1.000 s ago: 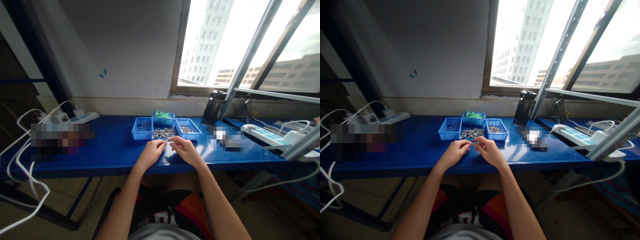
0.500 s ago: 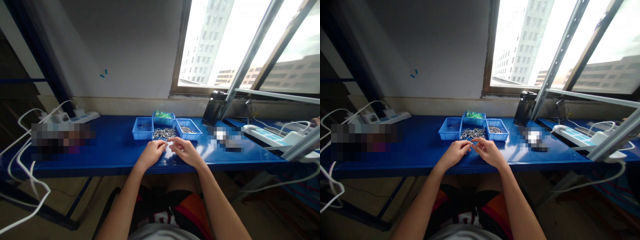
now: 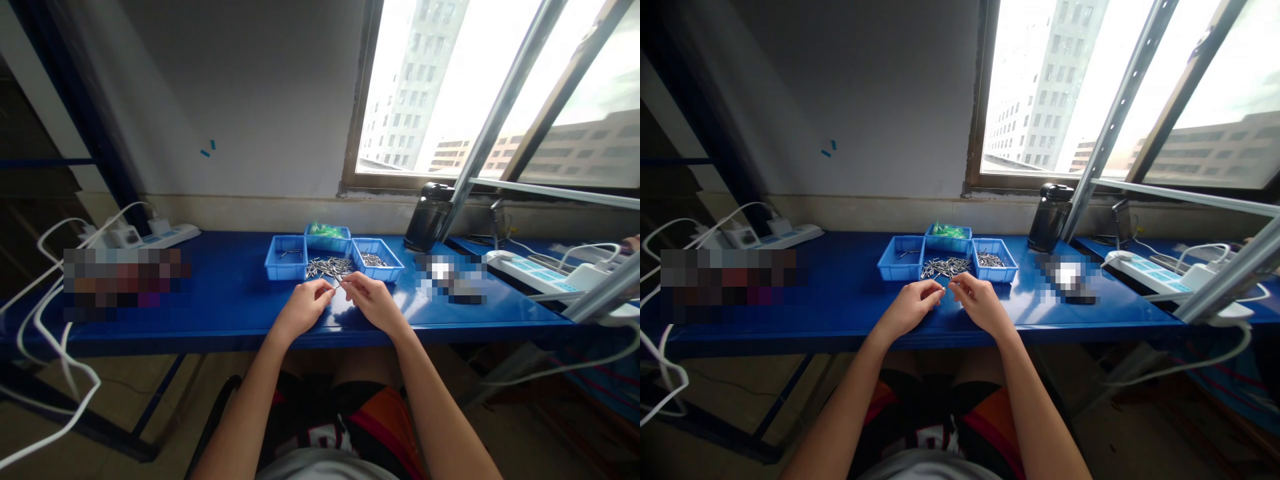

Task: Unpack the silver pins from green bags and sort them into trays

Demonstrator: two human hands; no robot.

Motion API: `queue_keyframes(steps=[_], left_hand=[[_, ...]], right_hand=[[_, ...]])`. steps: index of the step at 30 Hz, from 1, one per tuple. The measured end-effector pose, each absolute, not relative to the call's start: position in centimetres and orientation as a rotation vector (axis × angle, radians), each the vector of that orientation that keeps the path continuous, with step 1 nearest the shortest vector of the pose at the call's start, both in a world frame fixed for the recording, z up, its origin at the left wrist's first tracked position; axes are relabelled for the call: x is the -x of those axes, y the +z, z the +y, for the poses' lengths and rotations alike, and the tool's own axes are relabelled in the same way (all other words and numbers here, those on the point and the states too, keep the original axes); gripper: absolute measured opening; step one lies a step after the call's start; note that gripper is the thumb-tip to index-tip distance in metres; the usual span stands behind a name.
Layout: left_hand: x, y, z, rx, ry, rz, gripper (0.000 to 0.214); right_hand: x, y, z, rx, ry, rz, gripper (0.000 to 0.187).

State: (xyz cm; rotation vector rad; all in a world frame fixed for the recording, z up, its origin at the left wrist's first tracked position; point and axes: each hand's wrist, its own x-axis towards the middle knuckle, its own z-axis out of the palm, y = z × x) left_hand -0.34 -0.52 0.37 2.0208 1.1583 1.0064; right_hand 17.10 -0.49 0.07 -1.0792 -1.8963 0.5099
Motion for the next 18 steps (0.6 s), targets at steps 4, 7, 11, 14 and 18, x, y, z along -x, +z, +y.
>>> queue_keyframes(steps=[4,7,11,14,18], left_hand=[[0.47,0.41,-0.52,-2.019,1.067,1.196,0.028],[0.54,0.40,-0.53,-2.003,1.154,1.209,0.027],[0.55,0.41,-0.66,-1.993,1.213,1.178,0.027],[0.52,0.49,-0.79,-1.998,1.208,1.135,0.025],[0.51,0.68,-0.89,-2.002,1.160,1.098,0.021]], right_hand=[[-17.15,0.01,-0.32,1.117,0.449,-1.894,0.024],[-17.17,-0.10,-0.14,1.128,0.447,-1.925,0.024],[-17.14,-0.25,0.06,1.108,0.469,-2.013,0.026],[-17.07,-0.28,0.08,1.087,0.476,-2.059,0.027],[-17.00,-0.27,0.04,1.077,0.498,-2.100,0.029]])
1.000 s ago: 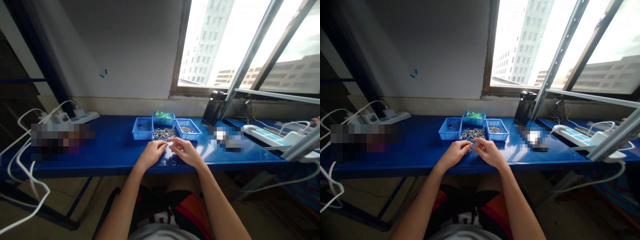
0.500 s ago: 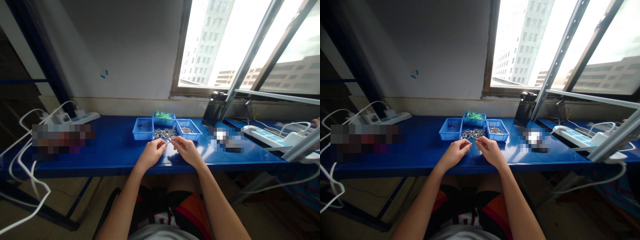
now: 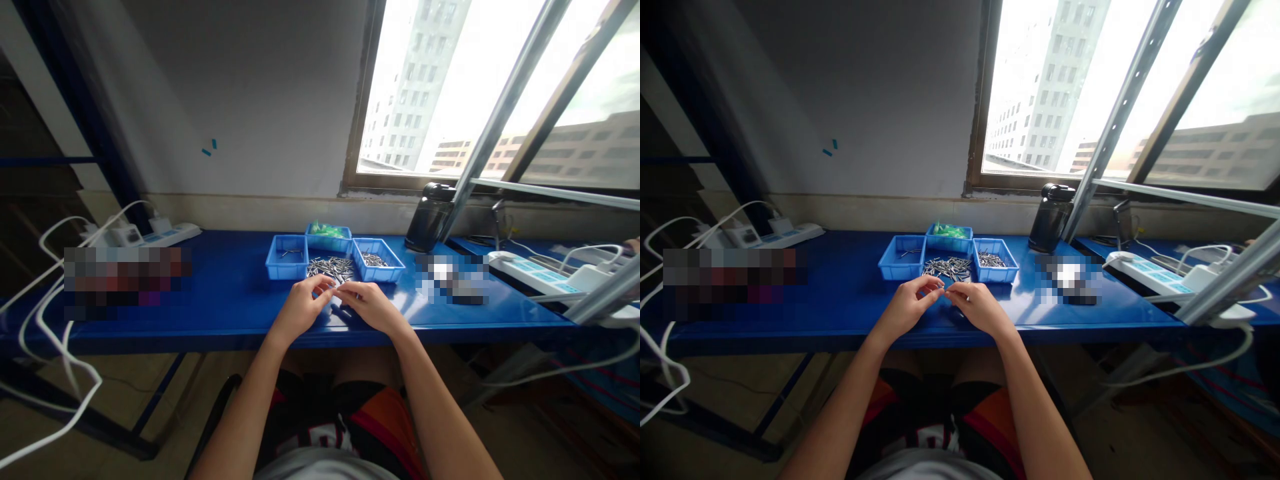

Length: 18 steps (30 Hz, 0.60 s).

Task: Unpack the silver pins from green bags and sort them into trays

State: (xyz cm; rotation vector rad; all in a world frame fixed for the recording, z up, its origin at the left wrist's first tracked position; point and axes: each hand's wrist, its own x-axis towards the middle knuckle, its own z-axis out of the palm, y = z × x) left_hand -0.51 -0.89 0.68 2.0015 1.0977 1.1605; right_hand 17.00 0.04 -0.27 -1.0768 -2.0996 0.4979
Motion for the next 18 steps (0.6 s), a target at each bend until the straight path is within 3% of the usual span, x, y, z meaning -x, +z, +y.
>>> queue_keyframes(steps=[18], left_hand=[[0.58,0.27,-0.51,-2.011,1.078,1.165,0.023]], right_hand=[[-17.06,-0.04,-0.19,1.122,0.530,-1.976,0.022]])
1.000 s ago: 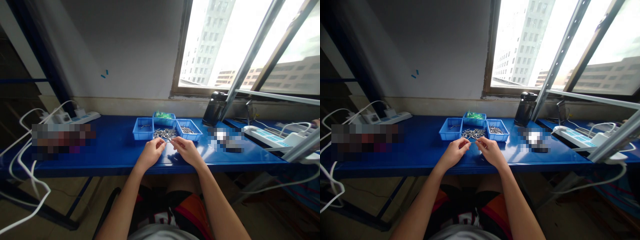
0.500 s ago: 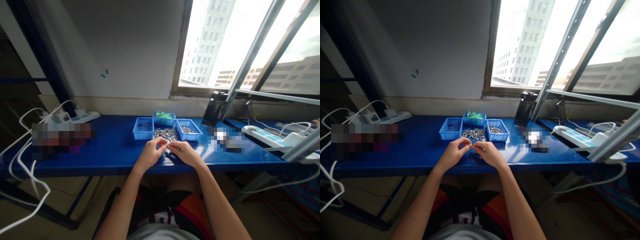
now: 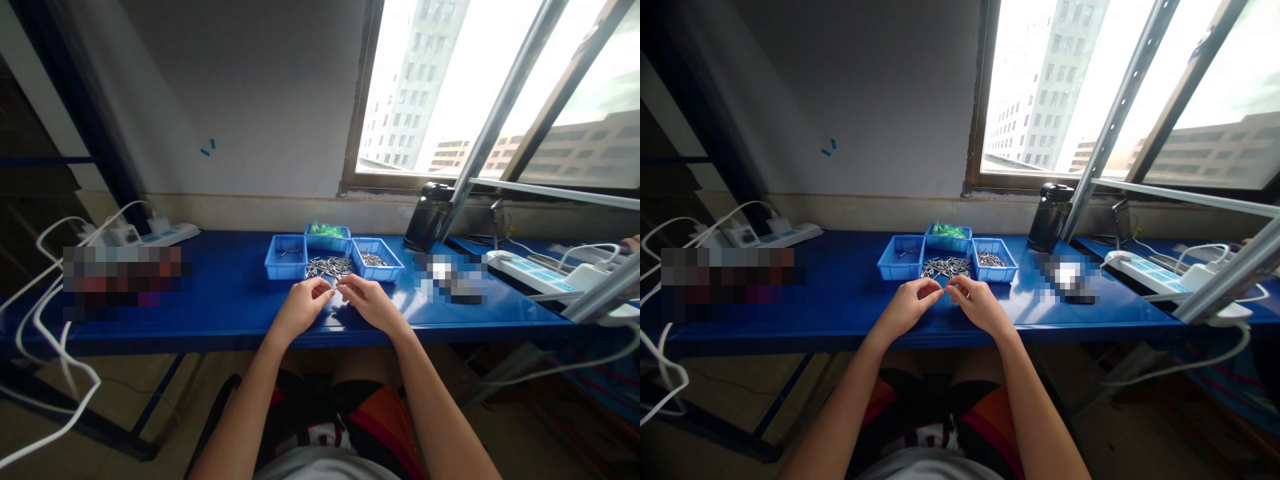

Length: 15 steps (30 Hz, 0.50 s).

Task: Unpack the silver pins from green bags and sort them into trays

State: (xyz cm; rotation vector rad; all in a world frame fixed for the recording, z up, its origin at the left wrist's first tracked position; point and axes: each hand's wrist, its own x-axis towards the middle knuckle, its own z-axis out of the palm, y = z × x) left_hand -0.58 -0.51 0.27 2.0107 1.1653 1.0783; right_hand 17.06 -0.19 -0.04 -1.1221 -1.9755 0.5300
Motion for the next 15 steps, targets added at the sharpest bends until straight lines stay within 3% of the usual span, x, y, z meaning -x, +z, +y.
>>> queue_keyframes(steps=[15], left_hand=[[0.53,0.05,-0.06,-1.938,1.182,1.306,0.026]], right_hand=[[-17.25,-0.23,0.14,1.177,0.470,-1.902,0.019]])
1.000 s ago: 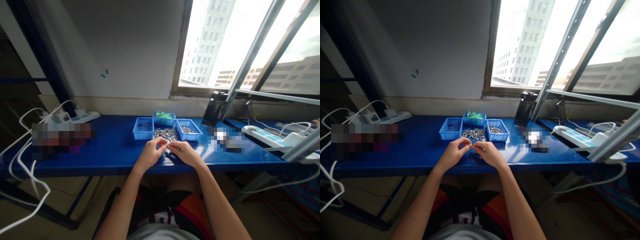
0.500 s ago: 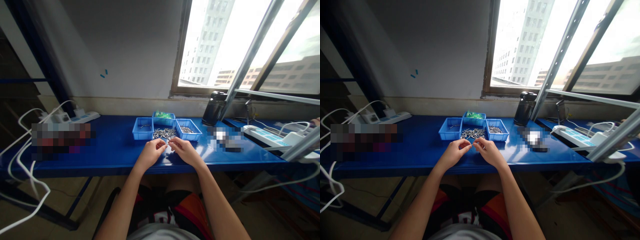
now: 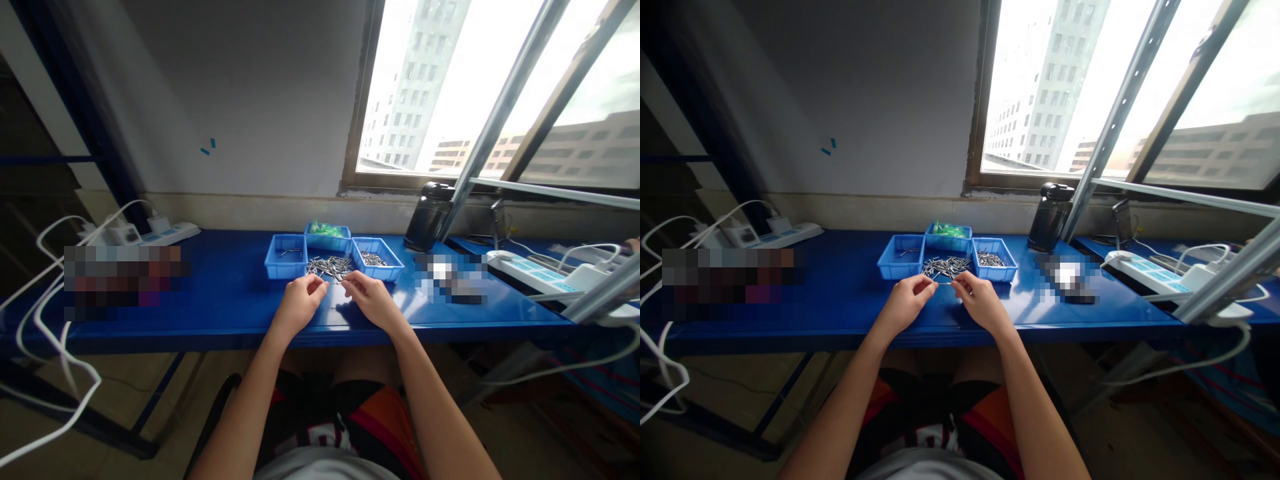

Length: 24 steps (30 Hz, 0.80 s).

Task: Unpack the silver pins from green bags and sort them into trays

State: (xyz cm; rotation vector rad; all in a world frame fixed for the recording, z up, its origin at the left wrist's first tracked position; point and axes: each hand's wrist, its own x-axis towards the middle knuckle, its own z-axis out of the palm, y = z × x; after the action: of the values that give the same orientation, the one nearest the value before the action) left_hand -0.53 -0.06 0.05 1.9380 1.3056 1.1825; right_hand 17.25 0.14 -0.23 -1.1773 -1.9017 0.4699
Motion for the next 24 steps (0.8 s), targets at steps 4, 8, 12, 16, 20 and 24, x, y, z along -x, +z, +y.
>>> queue_keyframes(steps=[4,8,12,16,20,24], left_hand=[[0.55,0.24,-0.20,-1.949,1.179,1.292,0.026],[0.58,0.42,-0.33,-1.952,1.171,1.296,0.024],[0.58,0.38,-0.38,-1.965,1.196,1.312,0.024],[0.57,0.28,-0.32,-1.990,1.201,1.326,0.026],[0.56,0.17,-0.20,-1.990,1.201,1.299,0.030],[0.55,0.10,-0.09,-1.967,1.210,1.287,0.030]], right_hand=[[-17.31,-0.21,0.15,1.194,0.458,-1.894,0.020],[-17.27,-0.39,0.29,1.176,0.457,-1.895,0.019],[-17.24,-0.58,0.43,1.146,0.451,-1.916,0.014],[-17.29,-0.50,0.36,1.146,0.468,-1.919,0.016],[-17.32,-0.28,0.23,1.137,0.499,-1.943,0.021],[-17.24,-0.12,0.21,1.158,0.517,-1.936,0.025]])
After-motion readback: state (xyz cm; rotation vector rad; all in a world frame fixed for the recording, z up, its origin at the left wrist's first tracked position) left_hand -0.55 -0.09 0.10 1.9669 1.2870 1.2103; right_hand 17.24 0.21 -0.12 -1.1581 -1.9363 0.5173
